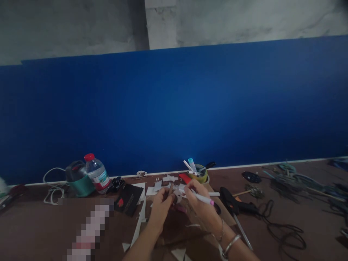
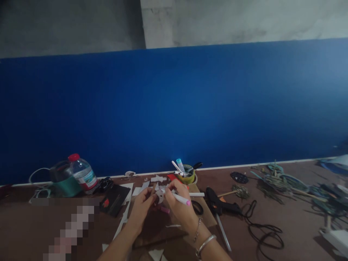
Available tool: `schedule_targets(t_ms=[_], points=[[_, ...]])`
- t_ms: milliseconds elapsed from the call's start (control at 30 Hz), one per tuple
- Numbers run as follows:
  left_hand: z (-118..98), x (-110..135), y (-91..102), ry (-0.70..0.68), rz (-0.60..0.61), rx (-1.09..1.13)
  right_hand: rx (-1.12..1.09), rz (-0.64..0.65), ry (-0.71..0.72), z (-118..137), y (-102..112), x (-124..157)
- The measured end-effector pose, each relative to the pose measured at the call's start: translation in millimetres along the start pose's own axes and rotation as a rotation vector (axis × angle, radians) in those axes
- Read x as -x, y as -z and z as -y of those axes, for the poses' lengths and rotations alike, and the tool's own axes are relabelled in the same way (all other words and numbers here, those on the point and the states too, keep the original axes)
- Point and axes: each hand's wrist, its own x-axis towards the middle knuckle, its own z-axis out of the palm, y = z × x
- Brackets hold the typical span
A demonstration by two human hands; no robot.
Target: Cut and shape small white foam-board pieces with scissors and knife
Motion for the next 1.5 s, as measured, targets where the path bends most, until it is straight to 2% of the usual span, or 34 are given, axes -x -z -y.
schedule_targets(t_ms=[333,600,833,1167,1500], points=[[-4.9,2.5,-2.2,0.013,-0.019,0.004,0.021,0.006,-0.004,-8.5,-2.0,-0.2],[-1.4,1.0,-0.7,0.022,-0.015,0.002,0.013,-0.022,-0.002,0.2,-0.6,0.3],[-2.4,0.4,-0.4,0.003,0.009,-0.017,0.025,0.014,-0.007,-1.6,-0.4,0.6],[-6.5,2.6,-1.7,-0.012,0.008,-0.054,0.04,-0.002,0.008,-0.3,-0.2,-0.5],[-1.3,0.2,1.9,-0.041,0.028,-0.091,0.016,0.019,-0.013,0.6,0.3,-0.1]])
